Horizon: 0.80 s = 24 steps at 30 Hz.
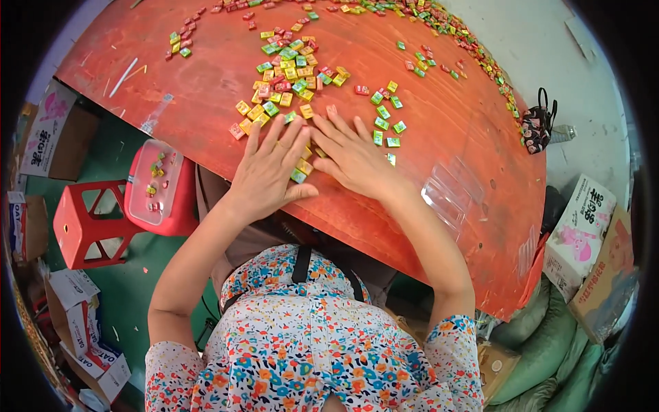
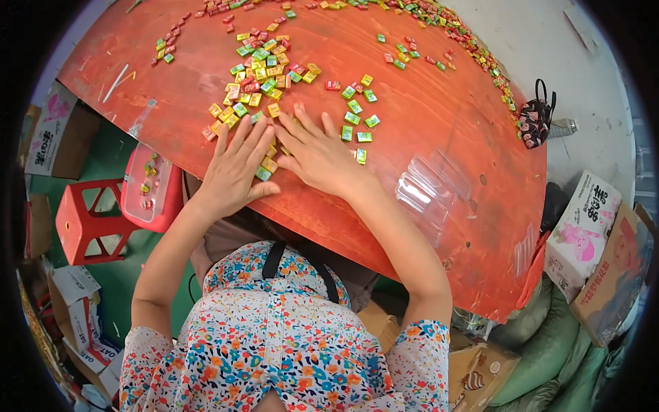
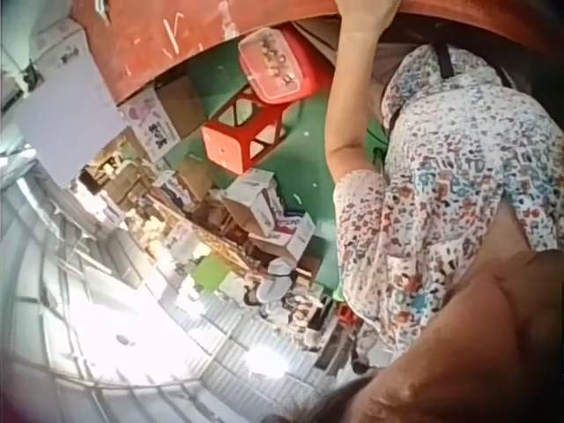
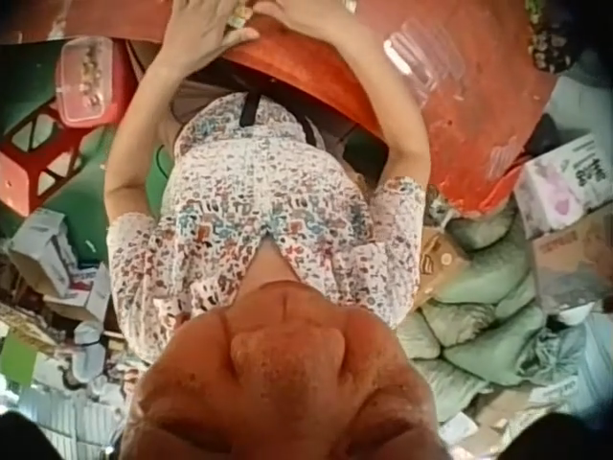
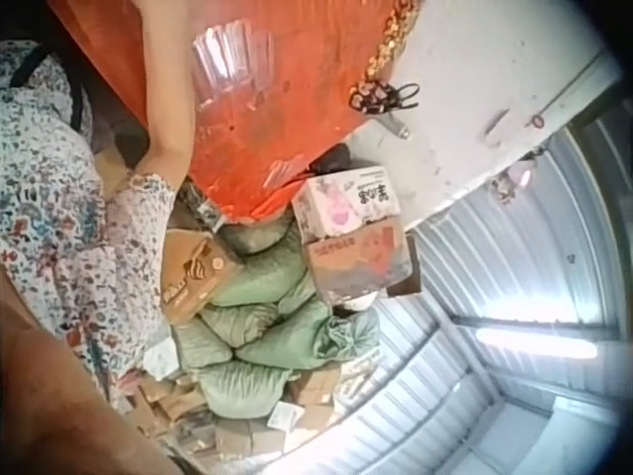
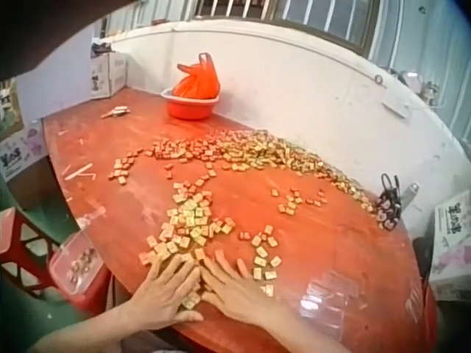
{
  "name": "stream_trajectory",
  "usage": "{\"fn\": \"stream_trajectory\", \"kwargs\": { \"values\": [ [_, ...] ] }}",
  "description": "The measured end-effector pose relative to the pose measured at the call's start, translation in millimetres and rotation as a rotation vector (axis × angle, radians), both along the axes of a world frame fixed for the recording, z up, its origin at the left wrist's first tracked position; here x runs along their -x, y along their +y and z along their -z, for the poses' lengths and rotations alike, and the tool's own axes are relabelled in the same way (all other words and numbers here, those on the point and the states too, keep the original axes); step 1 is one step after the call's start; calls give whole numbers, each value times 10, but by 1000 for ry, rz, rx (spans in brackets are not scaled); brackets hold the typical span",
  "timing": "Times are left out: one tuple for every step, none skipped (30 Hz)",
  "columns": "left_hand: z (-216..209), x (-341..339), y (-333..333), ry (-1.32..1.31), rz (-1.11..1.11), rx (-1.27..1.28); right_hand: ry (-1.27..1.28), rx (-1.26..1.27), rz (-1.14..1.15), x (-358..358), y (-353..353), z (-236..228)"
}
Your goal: Sorting and packaging small colorful toy components into plastic trays and boxes.
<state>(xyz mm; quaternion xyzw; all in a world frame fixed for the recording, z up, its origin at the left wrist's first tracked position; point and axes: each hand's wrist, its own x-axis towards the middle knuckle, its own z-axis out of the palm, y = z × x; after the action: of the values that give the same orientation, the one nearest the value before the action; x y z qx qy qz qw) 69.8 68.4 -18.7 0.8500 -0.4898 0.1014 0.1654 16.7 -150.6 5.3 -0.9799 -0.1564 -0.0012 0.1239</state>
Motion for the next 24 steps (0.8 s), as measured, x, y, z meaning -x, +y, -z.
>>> {"fn": "stream_trajectory", "kwargs": {
  "values": [
    [-30, 55, 46, 17, 16, -6, -9, -81, -64, 85, -44, -13],
    [-45, 88, 62, 30, -2, -15, -18, -164, -125, 168, -95, -32],
    [-59, 90, 58, 27, 31, -27, -5, -165, -132, 255, -141, -100],
    [-64, 81, 40, 24, 75, -35, -5, -329, -11, 355, -210, -183],
    [-85, 71, 49, 96, 84, -5, -8, -493, 112, 441, -264, -242],
    [-81, 58, 72, 104, 90, -6, -1, -493, 119, 531, -321, -274],
    [-70, 37, 130, 175, 85, 121, -31, -489, 223, 610, -367, -298],
    [-74, 21, 198, 244, 77, 247, -61, -485, 325, 680, -370, -305],
    [-127, 43, 259, 300, 31, 322, -108, -494, 363, 779, -350, -294],
    [-125, 78, 329, 303, 32, 318, -105, -497, 366, 837, -311, -293],
    [-120, 121, 413, 285, -31, 353, -127, -422, 322, 874, -243, -296],
    [-118, 190, 517, 266, -95, 389, -149, -346, 277, 899, -170, -295],
    [-86, 319, 643, 351, -134, 457, -146, -360, 289, 908, -96, -268],
    [-25, 497, 805, 435, -178, 524, -143, -366, 287, 914, -48, -243],
    [57, 686, 1016, 447, -185, 535, -175, -326, 259, 901, -2, -206],
    [144, 883, 1256, 453, -201, 543, -209, -294, 220, 858, 29, -163],
    [265, 1128, 1505, 596, -432, 524, -221, -320, 213, 858, 37, -103],
    [450, 1338, 1762, 732, -684, 500, -208, -343, 179, 850, 69, -95],
    [718, 1501, 2066, 723, -748, 496, -230, -354, 217, 853, 129, -94],
    [1043, 1767, 2413, 950, -1026, 444, -242, -373, 246, 859, 190, -68],
    [1371, 2138, 2734, 1181, -1315, 397, -272, -308, 237, 866, 201, -34],
    [1745, 2549, 2968, 1326, -1397, 497, -302, -241, 224, 877, 172, -20],
    [2076, 2957, 3174, 1460, -1479, 611, -302, -224, 209, 882, 156, -8],
    [2310, 3252, 3352, 1558, -1460, 311, -303, -199, 207, 883, 141, -11]
  ]
}}
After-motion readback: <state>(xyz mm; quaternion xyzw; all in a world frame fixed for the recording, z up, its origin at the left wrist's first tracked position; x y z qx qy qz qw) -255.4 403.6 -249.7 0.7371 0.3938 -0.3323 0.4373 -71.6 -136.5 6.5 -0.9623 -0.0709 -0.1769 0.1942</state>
